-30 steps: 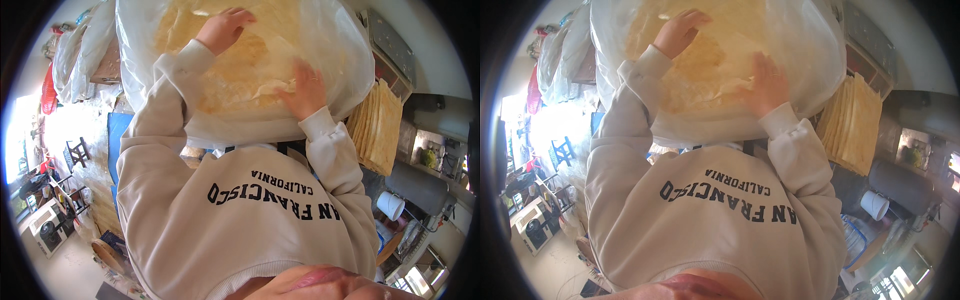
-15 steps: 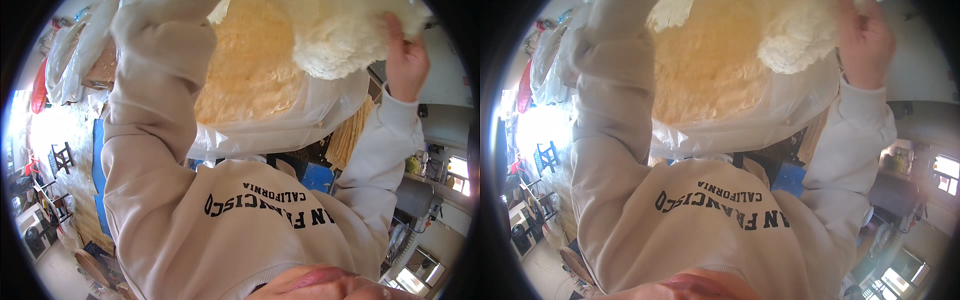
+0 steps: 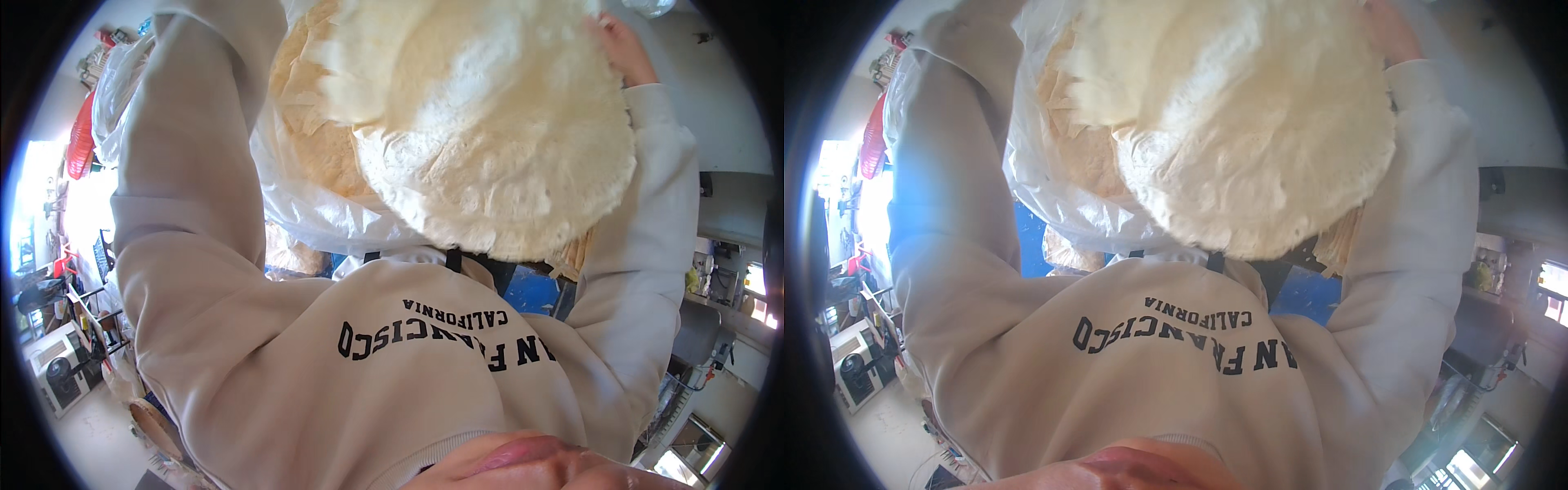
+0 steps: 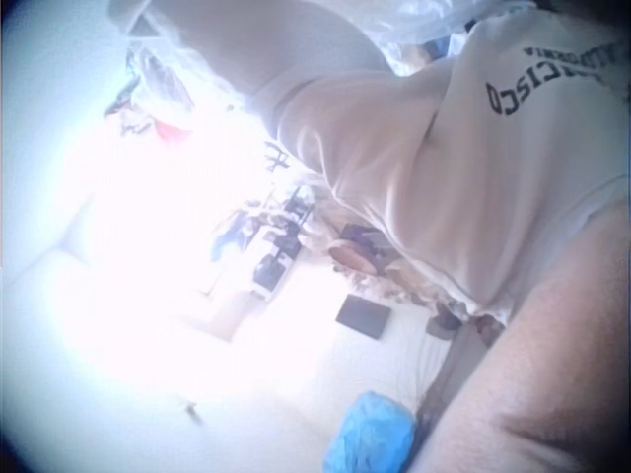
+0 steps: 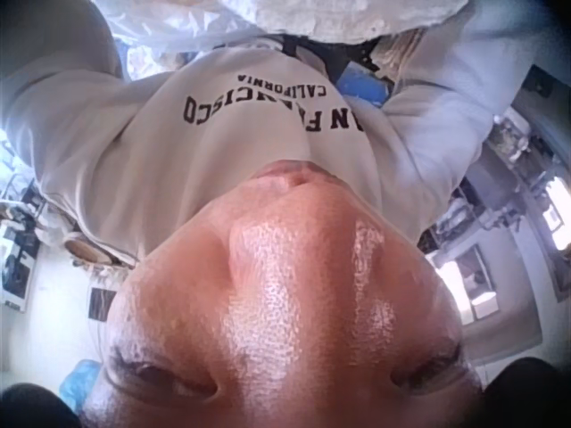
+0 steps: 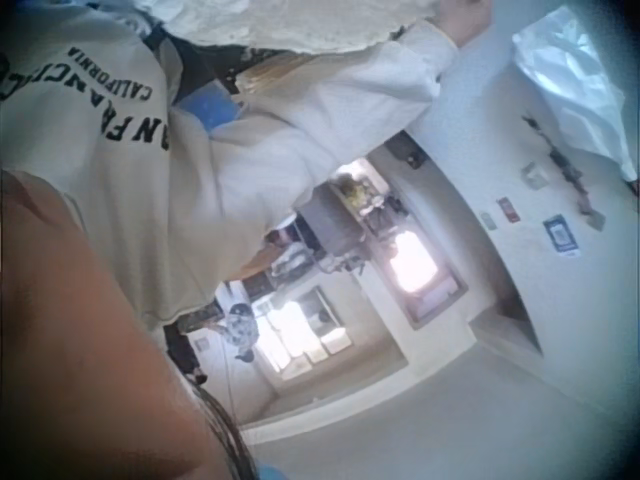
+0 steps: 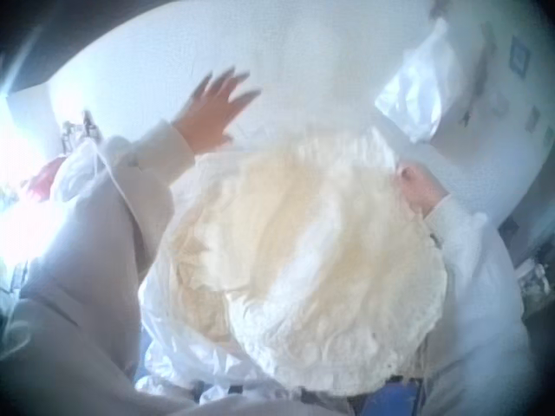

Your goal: The person repeatedly picks up thin, flexible sheets from a plastic-lined container, folds them in half, and places them on a growing stack to the right. The person handles the sheets by hand, smoothing and aligning them before folding.

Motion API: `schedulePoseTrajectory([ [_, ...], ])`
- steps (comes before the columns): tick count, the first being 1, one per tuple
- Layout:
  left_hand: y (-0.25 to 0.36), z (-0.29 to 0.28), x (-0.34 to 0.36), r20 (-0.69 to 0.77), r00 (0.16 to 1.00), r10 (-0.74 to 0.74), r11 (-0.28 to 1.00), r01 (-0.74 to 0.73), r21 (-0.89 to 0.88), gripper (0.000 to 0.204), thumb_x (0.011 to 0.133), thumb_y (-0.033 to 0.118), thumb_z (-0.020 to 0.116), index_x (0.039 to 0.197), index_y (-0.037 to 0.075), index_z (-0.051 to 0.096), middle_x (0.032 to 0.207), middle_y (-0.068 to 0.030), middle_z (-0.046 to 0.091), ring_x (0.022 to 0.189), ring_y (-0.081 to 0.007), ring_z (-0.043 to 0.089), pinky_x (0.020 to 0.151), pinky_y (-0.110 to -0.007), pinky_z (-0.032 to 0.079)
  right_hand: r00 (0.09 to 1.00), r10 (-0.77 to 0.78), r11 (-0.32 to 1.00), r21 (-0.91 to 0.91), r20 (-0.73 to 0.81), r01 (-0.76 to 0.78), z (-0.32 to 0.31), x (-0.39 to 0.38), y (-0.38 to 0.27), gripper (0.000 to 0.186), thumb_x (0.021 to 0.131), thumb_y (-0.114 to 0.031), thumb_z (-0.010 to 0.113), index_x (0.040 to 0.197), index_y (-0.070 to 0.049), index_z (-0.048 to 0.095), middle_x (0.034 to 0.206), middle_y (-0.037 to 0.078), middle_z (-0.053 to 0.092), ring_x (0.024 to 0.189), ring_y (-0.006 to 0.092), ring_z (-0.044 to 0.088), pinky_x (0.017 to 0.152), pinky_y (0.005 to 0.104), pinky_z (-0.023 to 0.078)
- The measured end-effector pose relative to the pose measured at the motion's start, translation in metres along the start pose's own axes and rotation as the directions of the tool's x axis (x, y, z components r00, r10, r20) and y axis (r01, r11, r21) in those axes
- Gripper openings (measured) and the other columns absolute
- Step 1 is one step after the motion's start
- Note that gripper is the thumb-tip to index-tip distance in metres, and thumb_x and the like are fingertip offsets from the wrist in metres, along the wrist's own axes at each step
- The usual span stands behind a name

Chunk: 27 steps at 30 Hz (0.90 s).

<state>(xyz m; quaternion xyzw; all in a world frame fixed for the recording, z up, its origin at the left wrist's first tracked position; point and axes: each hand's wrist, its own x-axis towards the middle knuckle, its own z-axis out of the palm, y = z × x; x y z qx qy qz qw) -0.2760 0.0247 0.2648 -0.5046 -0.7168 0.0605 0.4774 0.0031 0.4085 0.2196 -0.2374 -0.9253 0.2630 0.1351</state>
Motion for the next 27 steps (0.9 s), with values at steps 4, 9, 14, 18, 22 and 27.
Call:
schedulePoseTrajectory([
  [4,0.063,0.027,-0.105,0.05,0.992,0.112,0.959,-0.095,-0.267,0.062,0.083,0.025,0.074,0.14,0.012,0.051,0.146,-0.0151,0.046,0.136,-0.033,0.044,0.11,-0.048,0.039,0.997,-0.071,0.982,-0.176,-0.009,0.068,0.047,-0.03,0.064,0.035,0.092,-0.024,0.067,0.124,-0.009,0.061,0.118,0.01,0.066,0.105,0.0232,0.063,0.094,0.0358,0.048],
  [9,0.124,0.004,-0.204,0.558,0.797,0.232,0.599,0.335,-0.727,0.082,0.09,0.051,0.066,0.15,0.007,0.035,0.152,-0.0192,0.037,0.136,-0.0366,0.043,0.113,-0.044,0.035,0.915,-0.334,0.919,-0.137,0.226,0.369,0.047,-0.135,0.018,0.045,0.09,-0.021,0.068,0.132,-0.011,0.057,0.136,0.012,0.055,0.128,0.0299,0.052,0.108,0.0372,0.041],
  [14,0.169,0.005,-0.216,0.735,0.662,0.147,-0.035,0.746,-0.665,0.085,0.089,0.049,0.069,0.148,-0.001,0.034,0.142,-0.0207,0.047,0.126,-0.0273,0.052,0.101,-0.038,0.046,0.712,-0.339,0.774,-0.248,0.615,0.583,0.083,-0.237,-0.046,0.08,0.074,-0.026,0.083,0.143,-0.011,0.045,0.156,0.01,0.036,0.15,0.0317,0.021,0.121,0.051,0.016],
  [18,0.166,0.022,-0.215,0.867,0.494,0.068,0.104,0.86,-0.499,0.075,0.091,0.038,0.069,0.146,0.0,0.035,0.115,-0.0137,0.066,0.095,-0.0191,0.066,0.077,-0.031,0.054,0.662,-0.295,0.762,-0.248,0.689,0.598,0.106,-0.274,-0.05,0.098,0.069,-0.03,0.084,0.151,-0.013,0.034,0.157,0.011,0.032,0.148,0.0324,0.023,0.12,0.0535,0.019],
  [22,0.126,0.012,-0.226,0.87,0.468,-0.154,-0.387,0.781,-0.489,0.06,0.093,0.019,0.065,0.144,0.006,0.037,0.091,-0.0061,0.069,0.075,-0.0119,0.062,0.06,-0.026,0.048,0.695,-0.432,0.708,-0.26,0.575,0.656,0.108,-0.281,-0.029,0.074,0.071,-0.011,0.073,0.141,-0.01,0.048,0.149,0.009,0.044,0.14,0.0281,0.039,0.115,0.0513,0.031],
  [27,0.105,-0.064,-0.288,0.811,0.383,-0.442,-0.46,0.679,-0.572,0.063,0.096,0.003,0.055,0.152,0.012,0.029,0.085,-0.0023,0.067,0.066,-0.0082,0.056,0.055,-0.02,0.042,0.747,-0.557,0.734,-0.206,0.362,0.647,0.108,-0.277,-0.011,0.059,0.07,0.004,0.059,0.128,-0.008,0.059,0.135,0.007,0.058,0.125,0.0257,0.054,0.109,0.0457,0.041],
])
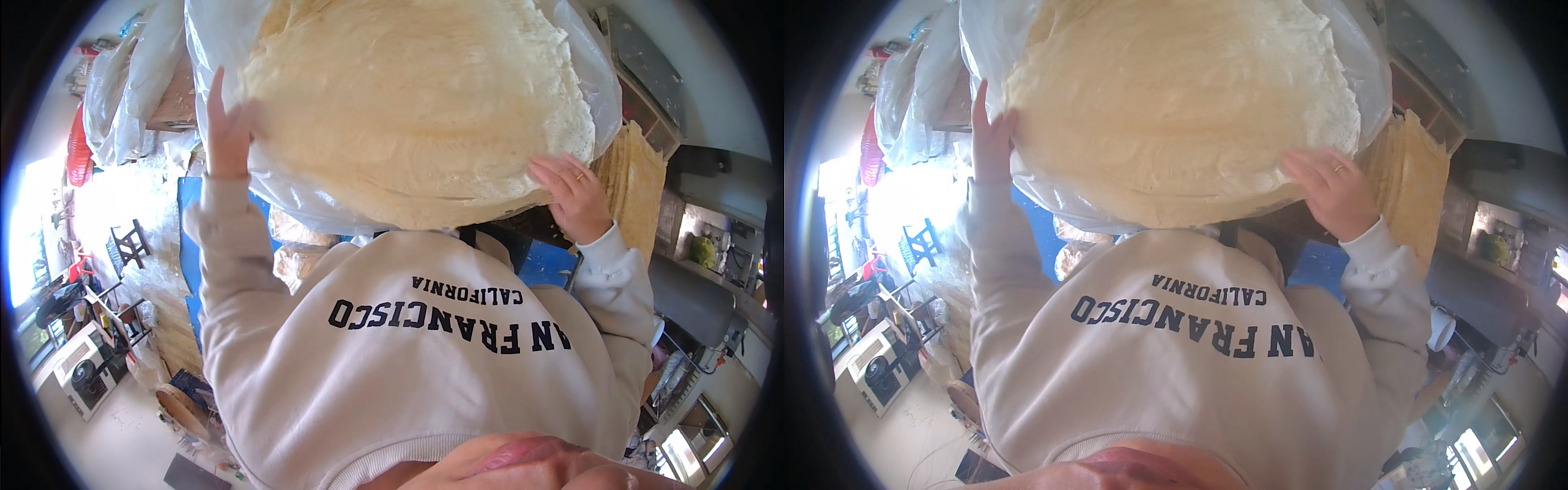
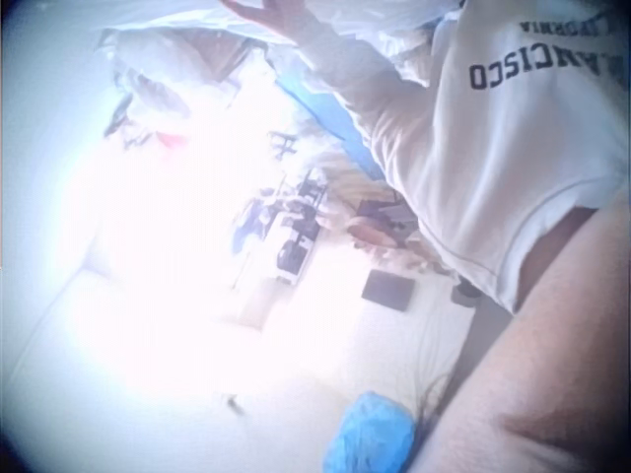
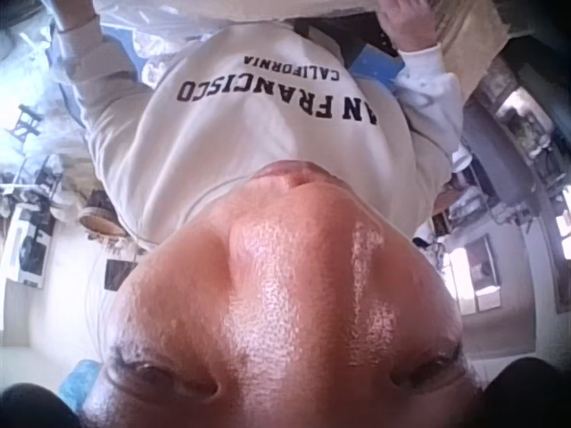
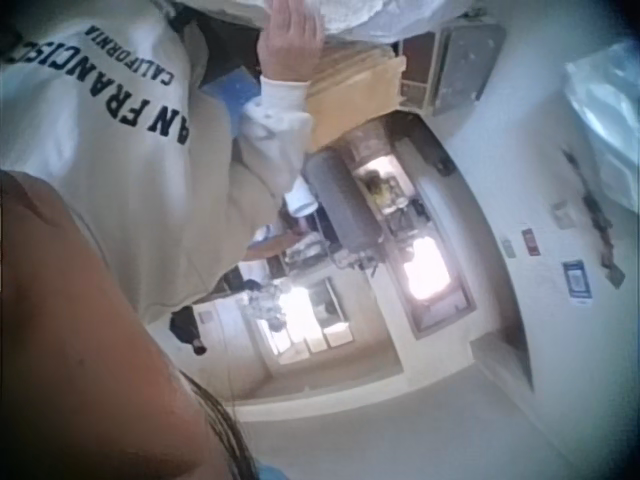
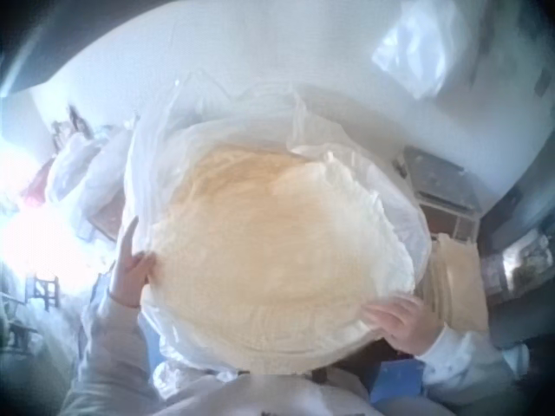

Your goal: The person repeatedly picks up thin, flexible sheets from a plastic-lined container, folds them in half, and places them on a growing stack to the right. The person handles the sheets by hand, smoothing and aligning them before folding.

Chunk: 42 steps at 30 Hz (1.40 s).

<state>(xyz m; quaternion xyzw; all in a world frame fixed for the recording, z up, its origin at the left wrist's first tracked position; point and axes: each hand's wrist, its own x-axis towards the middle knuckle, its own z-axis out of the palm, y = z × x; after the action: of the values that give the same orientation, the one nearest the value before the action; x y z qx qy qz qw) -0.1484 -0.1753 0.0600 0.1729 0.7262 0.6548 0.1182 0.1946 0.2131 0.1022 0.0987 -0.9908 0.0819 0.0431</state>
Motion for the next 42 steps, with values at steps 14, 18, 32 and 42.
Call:
schedulePoseTrajectory([
  [14,0.005,0.004,-0.062,0.575,0.745,0.338,0.411,-0.667,0.622,0.032,0.077,0.002,0.075,0.108,0.011,0.074,0.124,-0.0124,0.063,0.116,-0.0291,0.06,0.107,-0.05,0.039,0.982,0.187,0.932,0.311,0.025,-0.186,-0.016,0.009,0.053,0.033,0.08,0.005,0.058,0.111,-0.005,0.067,0.109,0.012,0.069,0.106,0.0288,0.065,0.092,0.0348,0.05],
  [18,-0.011,0.001,-0.008,0.283,0.959,0.005,0.851,-0.153,0.503,0.011,0.091,0.008,0.065,0.095,0.0,0.071,0.094,-0.0124,0.071,0.086,-0.0207,0.068,0.076,-0.029,0.053,0.853,0.521,0.691,0.585,0.003,-0.425,-0.008,0.043,0.085,0.015,0.095,-0.012,0.06,0.106,-0.006,0.069,0.102,0.009,0.072,0.093,0.0228,0.069,0.084,0.0317,0.05],
  [32,-0.038,0.039,0.02,-0.083,0.996,0.031,0.55,0.053,0.834,0.04,0.091,0.048,0.063,0.109,0.013,0.064,0.095,-0.0167,0.071,0.093,-0.0394,0.066,0.077,-0.047,0.05,0.706,0.708,0.69,0.229,-0.015,-0.687,0.066,0.06,0.112,0.039,0.094,-0.044,0.064,0.102,-0.006,0.057,0.079,0.021,0.063,0.073,0.0435,0.057,0.065,0.0462,0.046],
  [42,0.001,0.049,0.023,0.035,0.989,0.144,0.58,-0.113,0.807,0.023,0.089,0.036,0.065,0.097,0.015,0.066,0.091,-0.0068,0.072,0.087,-0.032,0.067,0.069,-0.042,0.051,0.779,0.623,0.78,-0.017,-0.069,-0.626,0.037,0.08,0.101,0.038,0.088,-0.025,0.074,0.115,-0.005,0.056,0.111,0.016,0.064,0.097,0.0321,0.063,0.082,0.0403,0.05],
])
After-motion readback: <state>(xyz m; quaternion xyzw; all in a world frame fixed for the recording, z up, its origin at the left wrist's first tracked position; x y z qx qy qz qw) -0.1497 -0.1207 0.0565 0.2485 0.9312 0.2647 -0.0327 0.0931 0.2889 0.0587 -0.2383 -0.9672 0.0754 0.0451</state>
